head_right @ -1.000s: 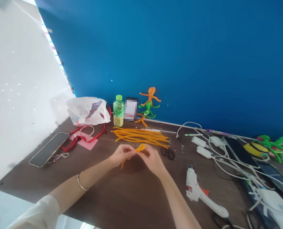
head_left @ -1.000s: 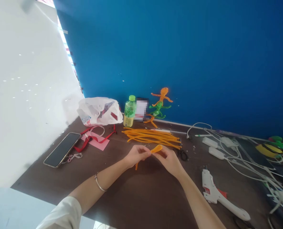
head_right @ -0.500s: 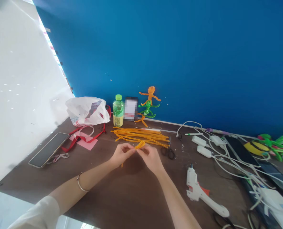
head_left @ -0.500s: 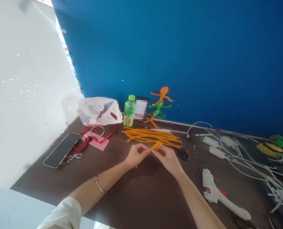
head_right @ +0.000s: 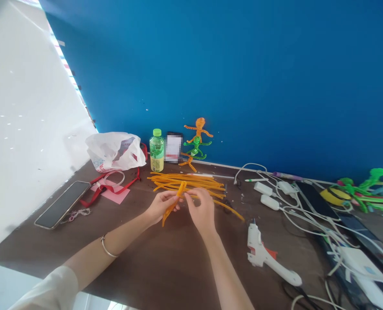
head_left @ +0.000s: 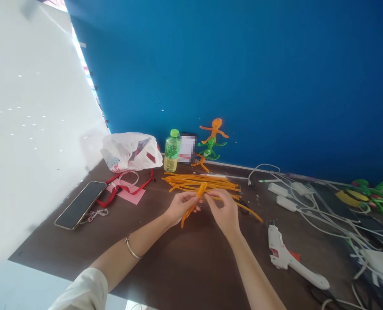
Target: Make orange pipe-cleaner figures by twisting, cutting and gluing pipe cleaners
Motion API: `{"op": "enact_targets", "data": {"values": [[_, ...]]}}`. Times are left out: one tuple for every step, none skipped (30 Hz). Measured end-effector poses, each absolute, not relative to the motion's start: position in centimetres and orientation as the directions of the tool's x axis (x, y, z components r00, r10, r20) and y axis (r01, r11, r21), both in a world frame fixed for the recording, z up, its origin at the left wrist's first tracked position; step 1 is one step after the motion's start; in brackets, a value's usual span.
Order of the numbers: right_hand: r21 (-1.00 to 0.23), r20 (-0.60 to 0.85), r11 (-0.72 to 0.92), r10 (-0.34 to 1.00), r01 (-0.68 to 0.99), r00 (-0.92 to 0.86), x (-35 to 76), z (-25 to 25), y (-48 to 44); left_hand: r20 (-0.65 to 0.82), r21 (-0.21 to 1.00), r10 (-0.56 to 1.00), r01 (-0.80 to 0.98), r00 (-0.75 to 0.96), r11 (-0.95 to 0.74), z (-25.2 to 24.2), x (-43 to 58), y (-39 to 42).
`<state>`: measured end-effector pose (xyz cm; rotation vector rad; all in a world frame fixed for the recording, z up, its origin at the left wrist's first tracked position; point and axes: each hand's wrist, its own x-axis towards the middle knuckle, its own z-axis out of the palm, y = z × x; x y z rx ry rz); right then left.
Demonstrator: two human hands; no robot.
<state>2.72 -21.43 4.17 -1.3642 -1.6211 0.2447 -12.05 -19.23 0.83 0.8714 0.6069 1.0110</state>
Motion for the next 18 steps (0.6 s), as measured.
{"op": "enact_targets", "data": {"values": [[-0.727, 0.527, 0.351, 0.836, 0.59, 0.152, 2.6, 4.1, -21.6, -0.03, 0.866, 0.922, -0.45, 0.385, 0.216, 0.8, -11.9, -19.3], [-0.773, 0.514, 0.357, 0.837, 0.524, 0.189, 2.3, 4.1, -21.8, -0.007, 0.889, 0.937, -0.427, 0.35, 0.167, 0.7, -11.8, -19.4], [-0.808, 0.499, 0.364, 0.841, 0.463, 0.209, 2.1, 4.1, -22.0, 0.023, 0.911, 0.949, -0.397, 0.315, 0.109, 0.7, -11.7, -19.5], [-0.833, 0.485, 0.37, 0.846, 0.412, 0.223, 1.8, 4.2, -22.2, 0.062, 0.932, 0.957, -0.361, 0.282, 0.045, 0.7, -11.6, -19.7], [-0.853, 0.471, 0.37, 0.85, 0.369, 0.237, 1.5, 4.3, -22.4, 0.111, 0.946, 0.963, -0.323, 0.245, -0.027, 0.6, -11.5, -19.9], [-0.872, 0.451, 0.361, 0.855, 0.332, 0.255, 1.1, 4.5, -22.6, 0.169, 0.953, 0.963, -0.284, 0.209, -0.105, 0.6, -11.4, -20.2], [-0.891, 0.424, 0.343, 0.863, 0.298, 0.275, 0.8, 4.6, -22.8, 0.23, 0.952, 0.957, -0.244, 0.175, -0.184, 0.5, -11.3, -20.4], [-0.908, 0.396, 0.323, 0.87, 0.266, 0.293, 0.5, 4.8, -23.0, 0.291, 0.944, 0.945, -0.205, 0.145, -0.259, 0.5, -11.3, -20.6], [-0.922, 0.371, 0.306, 0.876, 0.239, 0.309, 0.2, 5.0, -23.3, 0.349, 0.93, 0.929, -0.168, 0.122, -0.328, 0.4, -11.2, -20.8], [-0.93, 0.355, 0.297, 0.878, 0.214, 0.322, -0.1, 5.1, -23.5, 0.4, 0.913, 0.91, -0.134, 0.109, -0.385, 0.4, -11.2, -20.9], [-0.934, 0.349, 0.298, 0.876, 0.195, 0.332, -0.3, 5.2, -23.7, 0.436, 0.898, 0.894, -0.108, 0.1, -0.426, 0.4, -11.3, -21.0], [-0.934, 0.354, 0.309, 0.87, 0.181, 0.343, -0.5, 5.2, -23.9, 0.458, 0.888, 0.884, -0.089, 0.094, -0.45, 0.3, -11.3, -21.0], [-0.929, 0.37, 0.328, 0.86, 0.173, 0.353, -0.7, 5.1, -24.0, 0.467, 0.884, 0.88, -0.078, 0.086, -0.461, 0.3, -11.4, -21.0], [-0.92, 0.391, 0.352, 0.848, 0.172, 0.358, -0.8, 5.0, -24.1, 0.468, 0.883, 0.88, -0.07, 0.074, -0.464, 0.3, -11.4, -21.0], [-0.909, 0.416, 0.378, 0.837, 0.176, 0.355, -1.0, 4.9, -24.2, 0.465, 0.885, 0.883, -0.064, 0.059, -0.462, 0.3, -11.5, -21.0], [-0.896, 0.444, 0.404, 0.825, 0.183, 0.35, -1.1, 4.7, -24.3, 0.463, 0.886, 0.885, -0.061, 0.046, -0.46, 0.3, -11.5, -20.9], [-0.883, 0.47, 0.429, 0.813, 0.191, 0.343, -1.2, 4.6, -24.3, 0.464, 0.885, 0.885, -0.061, 0.038, -0.462, 0.3, -11.5, -20.9], [-0.871, 0.492, 0.449, 0.802, 0.201, 0.338, -1.2, 4.4, -24.4, 0.467, 0.883, 0.883, -0.062, 0.036, -0.465, 0.2, -11.5, -21.0]]}}
